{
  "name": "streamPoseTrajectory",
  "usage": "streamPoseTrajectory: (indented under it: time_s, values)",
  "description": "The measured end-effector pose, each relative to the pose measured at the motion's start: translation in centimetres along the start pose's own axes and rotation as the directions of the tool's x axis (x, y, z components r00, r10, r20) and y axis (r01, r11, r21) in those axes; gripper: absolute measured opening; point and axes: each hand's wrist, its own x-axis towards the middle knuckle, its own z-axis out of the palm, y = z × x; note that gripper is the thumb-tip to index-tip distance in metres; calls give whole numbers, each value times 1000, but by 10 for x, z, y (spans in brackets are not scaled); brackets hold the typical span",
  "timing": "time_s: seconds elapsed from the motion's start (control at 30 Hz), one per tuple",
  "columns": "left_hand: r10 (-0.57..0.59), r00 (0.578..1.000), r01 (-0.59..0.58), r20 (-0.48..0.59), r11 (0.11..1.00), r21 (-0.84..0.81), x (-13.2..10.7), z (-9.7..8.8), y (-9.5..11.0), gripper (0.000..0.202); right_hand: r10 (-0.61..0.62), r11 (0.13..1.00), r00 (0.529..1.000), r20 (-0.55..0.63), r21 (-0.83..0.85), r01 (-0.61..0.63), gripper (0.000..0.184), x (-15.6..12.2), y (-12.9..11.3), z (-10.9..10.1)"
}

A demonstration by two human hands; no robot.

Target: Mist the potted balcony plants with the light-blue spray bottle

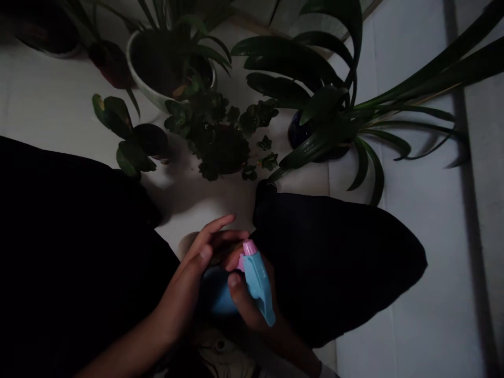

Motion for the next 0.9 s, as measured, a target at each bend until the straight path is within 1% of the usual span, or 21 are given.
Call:
streamPoseTrajectory:
  time_s: [0.1,0.2,0.3,0.37,0.5,0.6,0.7,0.8,0.87,0.9]
  values:
    - [37,999,-37,12,999,9,-1,-1,0,47,-13,1000,999,40,-5,13,13,0,-2,-1]
    - [80,996,-81,41,997,15,-3,-2,0,47,22,1000,1000,21,-9,-22,8,0,-3,-2]
    - [75,995,-77,60,997,25,-3,-4,-1,45,67,998,997,26,11,-67,8,-1,-2,-2]
    - [76,995,-79,66,996,35,-2,-5,-1,45,63,998,997,41,21,-64,9,-2,-2,-2]
    - [127,987,-134,93,989,68,-2,-7,-4,44,41,999,999,24,6,-41,22,-1,0,0]
    - [155,983,-164,93,982,95,-3,-8,-6,42,25,999,1000,4,33,-25,17,-1,3,0]
    - [151,985,-158,84,984,82,-4,-8,-7,42,31,999,999,12,44,-32,14,-2,4,-1]
    - [126,987,-131,100,990,46,-4,-8,-6,43,30,1000,998,54,-3,-29,29,-4,1,-2]
    - [118,987,-123,111,991,45,-4,-9,-6,44,42,999,998,47,-35,-40,36,-5,-3,-2]
    - [120,986,-127,113,990,57,-4,-9,-5,44,55,998,998,30,-41,-53,36,-5,-5,-2]
